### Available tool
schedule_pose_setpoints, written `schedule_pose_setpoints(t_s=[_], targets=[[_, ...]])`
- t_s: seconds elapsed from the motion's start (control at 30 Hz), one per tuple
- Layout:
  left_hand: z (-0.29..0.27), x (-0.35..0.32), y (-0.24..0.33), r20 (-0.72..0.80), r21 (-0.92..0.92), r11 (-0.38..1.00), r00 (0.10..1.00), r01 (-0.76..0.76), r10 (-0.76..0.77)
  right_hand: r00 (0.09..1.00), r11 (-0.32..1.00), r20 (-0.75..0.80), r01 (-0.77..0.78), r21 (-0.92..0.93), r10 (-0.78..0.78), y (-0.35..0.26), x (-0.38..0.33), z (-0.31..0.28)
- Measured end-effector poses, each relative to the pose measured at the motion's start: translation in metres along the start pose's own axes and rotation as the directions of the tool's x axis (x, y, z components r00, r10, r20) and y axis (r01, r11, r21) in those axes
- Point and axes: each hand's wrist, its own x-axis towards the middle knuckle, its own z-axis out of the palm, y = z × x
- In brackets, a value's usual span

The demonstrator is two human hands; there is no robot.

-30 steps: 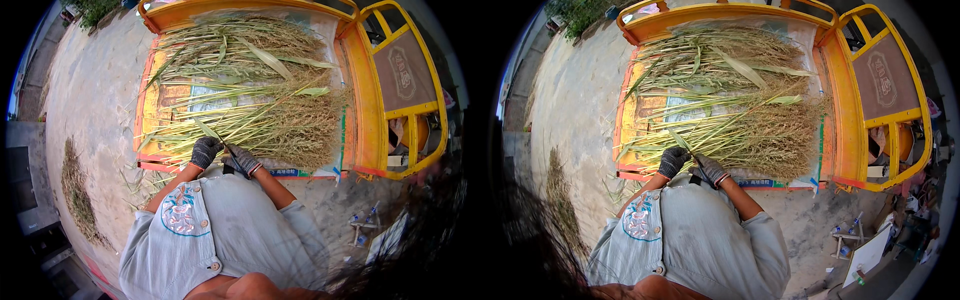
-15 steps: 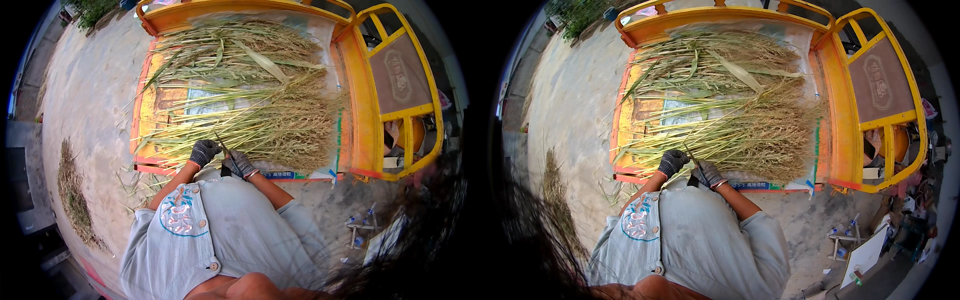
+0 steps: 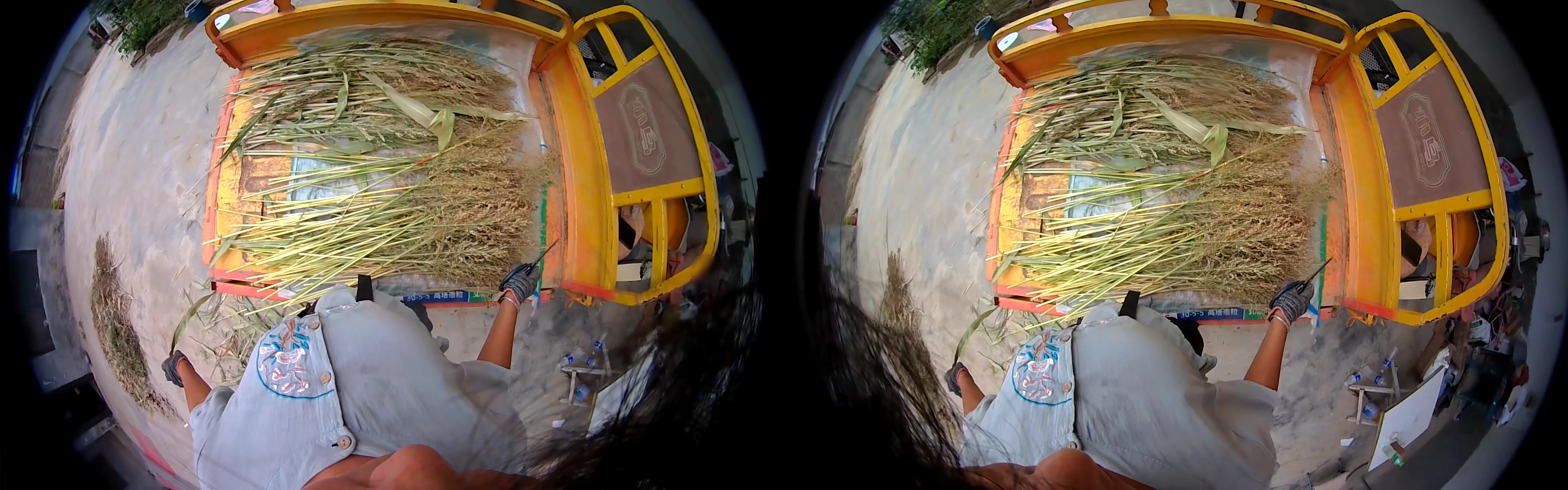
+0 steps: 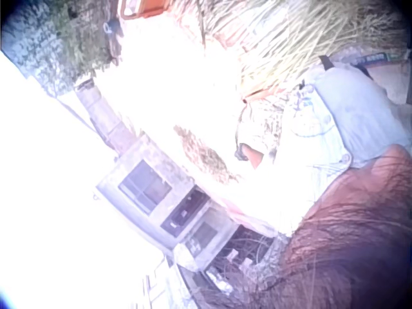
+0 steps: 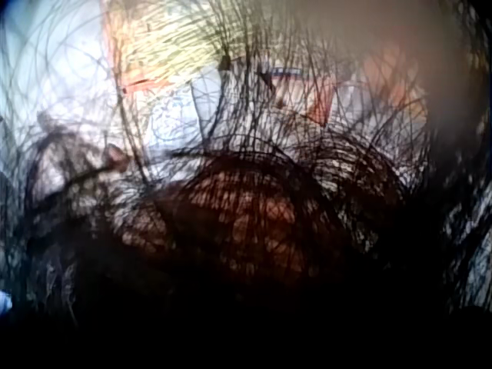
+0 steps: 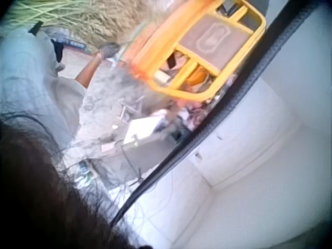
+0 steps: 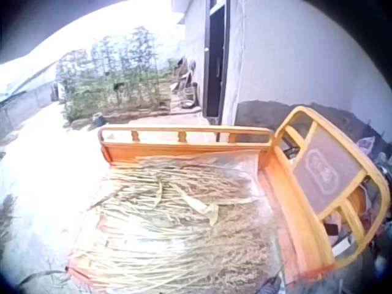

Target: The person stands at the back of a yellow utility vehicle and manually sorts through a large pile of harvested plant stalks. They repeatedly pick up bundles of stalks, separate the green leafy parts from the dry straw-like parts, and toss the separated materials back onto the pile or to the side.

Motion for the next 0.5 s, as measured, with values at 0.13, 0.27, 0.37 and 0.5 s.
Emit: schedule_pose_setpoints(t_s=[0.13,0.27,0.37,0.5], targets=[[-0.007,-0.044,0.034,0.165,0.086,0.977,0.97,-0.197,0.181,0.978,0.812,-0.182,-0.188,-0.553,0.102,-0.013,0.053,-0.005],[0.042,-0.133,0.141,0.254,-0.297,0.663,0.612,-0.687,0.749,0.977,0.708,-0.102,-0.208,-0.675,0.19,0.005,0.076,0.001],[0.03,-0.241,0.225,0.174,-0.507,0.314,0.261,-0.803,0.95,0.988,0.415,0.072,0.009,-0.91,0.137,-0.003,0.074,0.013],[0.008,-0.372,0.326,0.141,-0.63,-0.065,-0.197,-0.774,0.97,0.939,0.089,0.343,0.339,-0.937,0.03,0.053,0.105,0.002]])
